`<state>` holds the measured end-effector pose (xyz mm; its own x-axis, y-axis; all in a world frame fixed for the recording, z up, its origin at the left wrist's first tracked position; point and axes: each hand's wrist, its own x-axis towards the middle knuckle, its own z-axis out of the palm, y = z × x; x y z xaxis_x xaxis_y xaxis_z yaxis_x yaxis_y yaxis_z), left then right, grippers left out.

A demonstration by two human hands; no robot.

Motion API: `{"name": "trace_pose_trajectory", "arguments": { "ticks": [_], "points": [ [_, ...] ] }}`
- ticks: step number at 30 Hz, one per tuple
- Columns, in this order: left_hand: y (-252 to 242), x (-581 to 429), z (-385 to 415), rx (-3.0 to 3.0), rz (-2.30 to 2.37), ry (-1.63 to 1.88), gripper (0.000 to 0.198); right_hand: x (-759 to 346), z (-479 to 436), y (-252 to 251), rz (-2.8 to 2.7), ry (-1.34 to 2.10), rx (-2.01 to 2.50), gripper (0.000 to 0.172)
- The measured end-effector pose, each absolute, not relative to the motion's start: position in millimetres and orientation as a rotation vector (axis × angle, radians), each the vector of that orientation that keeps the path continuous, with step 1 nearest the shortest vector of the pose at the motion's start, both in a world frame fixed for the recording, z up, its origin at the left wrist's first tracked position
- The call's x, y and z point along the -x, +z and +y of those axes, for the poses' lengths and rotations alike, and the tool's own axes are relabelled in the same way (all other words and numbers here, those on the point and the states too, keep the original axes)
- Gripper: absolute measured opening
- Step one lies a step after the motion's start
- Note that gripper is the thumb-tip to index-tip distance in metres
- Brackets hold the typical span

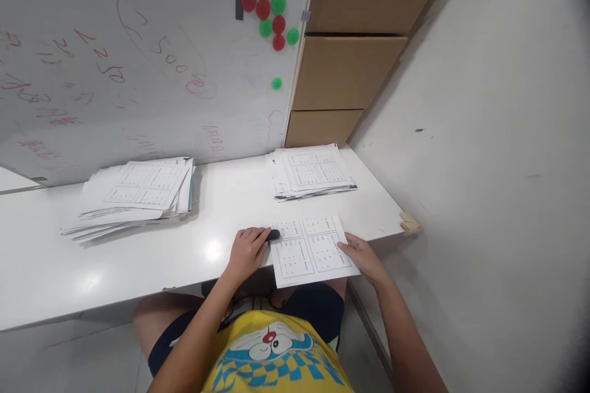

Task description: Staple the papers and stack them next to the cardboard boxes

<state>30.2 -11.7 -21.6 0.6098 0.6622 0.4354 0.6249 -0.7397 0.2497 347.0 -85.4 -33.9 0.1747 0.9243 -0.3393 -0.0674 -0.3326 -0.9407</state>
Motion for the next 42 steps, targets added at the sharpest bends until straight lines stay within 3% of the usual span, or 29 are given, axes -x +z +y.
{"name": "trace_pose_trajectory", "arguments": {
  "ticks": [8,14,19,22,26,29,31,34,42],
  "points": [
    [-27.6,-32.0,-11.8,-2.877,1.132,0.615,0.050,-346.4,-81.0,-36.1,-0.864,1.317,1.542,0.043],
    [-26.8,-29.1,-13.1,-2.870,1.176,0.769,0.045,-358.0,-70.3,-33.0,-1.014,1.201,1.657,0.034],
    [-27.7,-29.1,-17.4,-2.817,1.178,0.824,0.047,-402.1,-36.6,-20.4,-0.995,0.656,1.879,0.031],
    [-26.9,-30.7,-21.5,-2.752,1.174,0.869,0.046,-417.6,10.4,-13.0,-1.032,0.331,1.936,0.034],
    [-13.3,-16.1,-9.2,-2.544,1.242,1.078,0.037,-410.3,78.7,-6.3,-1.102,0.271,1.972,0.041],
    [9.7,22.7,20.9,-2.459,1.476,1.202,0.029,-396.6,101.0,-7.9,-1.127,0.204,2.022,0.058],
    [26.6,57.5,43.0,-2.388,1.812,1.188,0.026,-385.9,93.1,-15.9,-1.138,0.157,2.042,0.070],
    [45.8,103.3,63.0,-2.282,2.089,1.114,0.032,-365.6,52.1,-38.7,-1.215,0.117,1.992,0.073],
    [44.8,130.0,52.0,-2.282,2.139,1.056,0.034,-311.1,-63.9,-73.1,-1.055,0.335,1.839,0.067]
  ]
}}
